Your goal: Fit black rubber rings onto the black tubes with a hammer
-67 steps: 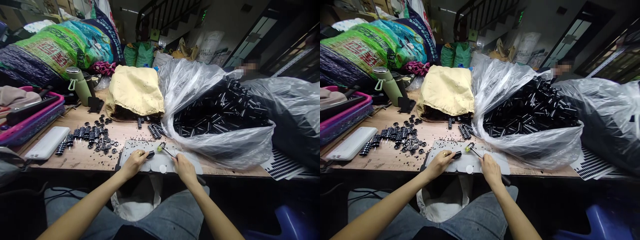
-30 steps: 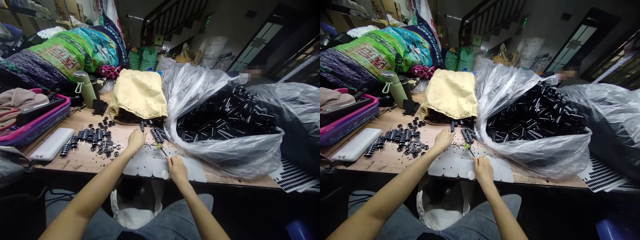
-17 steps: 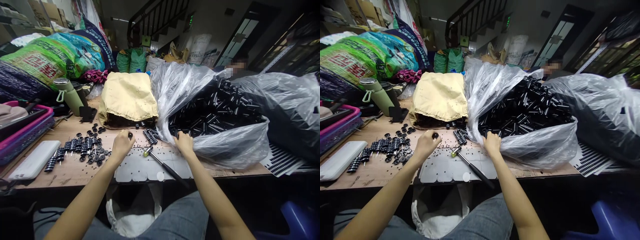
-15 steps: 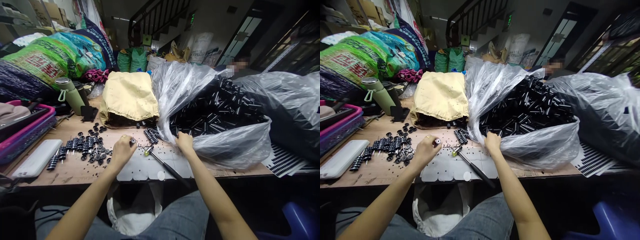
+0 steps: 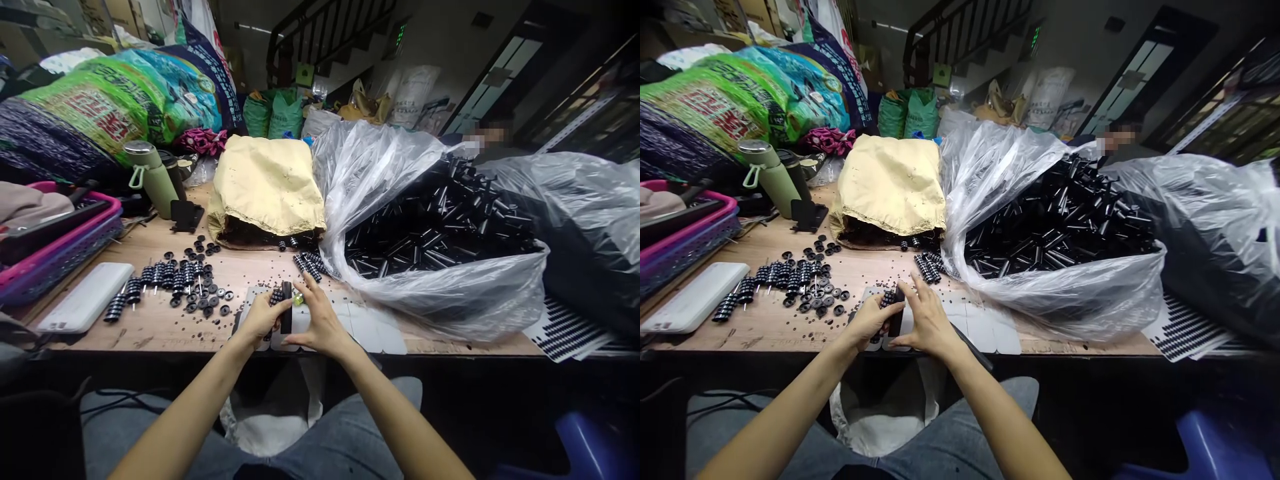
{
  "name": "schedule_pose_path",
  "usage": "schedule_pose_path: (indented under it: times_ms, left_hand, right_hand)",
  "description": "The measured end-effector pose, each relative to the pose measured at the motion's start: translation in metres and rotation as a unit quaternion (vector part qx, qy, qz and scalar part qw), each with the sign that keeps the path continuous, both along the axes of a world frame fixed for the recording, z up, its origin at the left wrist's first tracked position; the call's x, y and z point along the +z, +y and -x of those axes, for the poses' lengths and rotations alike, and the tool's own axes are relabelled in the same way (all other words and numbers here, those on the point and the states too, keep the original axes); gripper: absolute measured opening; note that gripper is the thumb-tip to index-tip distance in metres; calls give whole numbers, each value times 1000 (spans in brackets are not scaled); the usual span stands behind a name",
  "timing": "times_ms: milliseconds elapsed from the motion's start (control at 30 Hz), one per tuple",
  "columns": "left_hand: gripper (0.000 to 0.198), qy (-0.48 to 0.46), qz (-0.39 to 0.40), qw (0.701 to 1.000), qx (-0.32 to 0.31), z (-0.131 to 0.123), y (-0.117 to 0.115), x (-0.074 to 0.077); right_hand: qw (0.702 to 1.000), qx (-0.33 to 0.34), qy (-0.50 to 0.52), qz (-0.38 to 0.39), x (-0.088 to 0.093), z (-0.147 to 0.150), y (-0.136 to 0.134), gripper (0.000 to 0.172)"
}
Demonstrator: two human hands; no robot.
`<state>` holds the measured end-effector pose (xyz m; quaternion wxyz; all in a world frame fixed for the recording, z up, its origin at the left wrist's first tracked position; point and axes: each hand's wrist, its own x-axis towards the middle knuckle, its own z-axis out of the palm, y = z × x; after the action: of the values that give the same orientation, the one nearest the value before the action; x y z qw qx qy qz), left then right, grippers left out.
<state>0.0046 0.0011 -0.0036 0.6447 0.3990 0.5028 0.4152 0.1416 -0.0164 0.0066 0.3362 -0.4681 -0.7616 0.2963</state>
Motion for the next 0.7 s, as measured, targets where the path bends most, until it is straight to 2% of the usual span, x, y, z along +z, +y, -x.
schedule_pose_path:
  times_ms: [67, 133, 267, 400, 567, 700]
  left_hand:
    - [31, 9, -11, 1000, -22, 4, -3, 3]
    - [33, -29, -19, 999, -19, 7, -6, 7]
    - [42, -135, -7, 991, 10, 12, -8, 12]
    - [46, -145, 28, 989, 11, 13, -8, 12]
    - [29, -181, 64, 980, 57, 4, -12, 12]
    - [22, -179, 91, 978, 60, -3, -15, 19]
  right_hand:
    - [993, 51, -100, -41, 11, -3, 4, 97]
    - [989, 60, -125, -42, 16, -5, 7, 99]
    - [998, 32, -51, -19, 11, -4, 2, 111]
    - [998, 52, 6, -30, 4, 0, -8, 111]
    - [992, 106, 12, -72, 4, 4, -9, 107]
    - [993, 110, -2, -53, 2, 6, -8, 105]
